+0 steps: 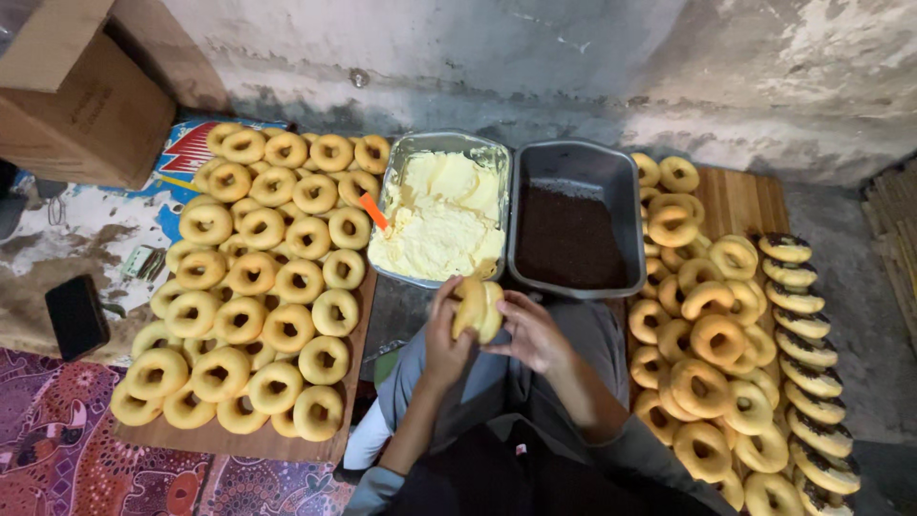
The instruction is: The person repeatedly picks up plain donuts, dips them into a white glaze, then into a dark topping, and places them on a wooden board. The process is repeated for multiple donuts throughout the clip.
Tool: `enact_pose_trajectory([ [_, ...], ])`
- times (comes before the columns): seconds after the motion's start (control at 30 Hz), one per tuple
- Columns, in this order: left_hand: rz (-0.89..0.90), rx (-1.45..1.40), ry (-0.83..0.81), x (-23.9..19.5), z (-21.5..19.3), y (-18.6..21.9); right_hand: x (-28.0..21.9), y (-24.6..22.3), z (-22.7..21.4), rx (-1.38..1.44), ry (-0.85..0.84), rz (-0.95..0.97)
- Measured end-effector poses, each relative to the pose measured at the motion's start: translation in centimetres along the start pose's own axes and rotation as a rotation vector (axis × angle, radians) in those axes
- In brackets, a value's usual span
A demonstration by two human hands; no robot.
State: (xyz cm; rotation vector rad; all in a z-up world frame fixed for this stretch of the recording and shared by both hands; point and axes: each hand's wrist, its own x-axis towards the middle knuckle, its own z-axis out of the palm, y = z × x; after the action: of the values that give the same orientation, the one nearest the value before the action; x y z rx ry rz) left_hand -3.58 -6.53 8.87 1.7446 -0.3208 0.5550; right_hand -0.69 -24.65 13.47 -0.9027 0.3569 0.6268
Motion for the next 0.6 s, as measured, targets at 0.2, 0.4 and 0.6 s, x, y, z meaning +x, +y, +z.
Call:
enact_pose_trajectory([
  [0.2, -0.494, -0.476, 0.079, 1.3, 1.2, 1.4, -0.6, 1.9, 0.2, -0.9, -0.001, -0.797],
  [0.4, -0.857, -1.05, 0.264, -0.2, 0.8, -0.5, -1.4, -1.9, -0.9, -1.313, 0.17, -0.98],
  [0.6, -0.87, -1.102, 0.201, -0.1, 1.7, -1.6, -2.8, -1.5, 0.7, -1.464, -0.252, -1.279],
])
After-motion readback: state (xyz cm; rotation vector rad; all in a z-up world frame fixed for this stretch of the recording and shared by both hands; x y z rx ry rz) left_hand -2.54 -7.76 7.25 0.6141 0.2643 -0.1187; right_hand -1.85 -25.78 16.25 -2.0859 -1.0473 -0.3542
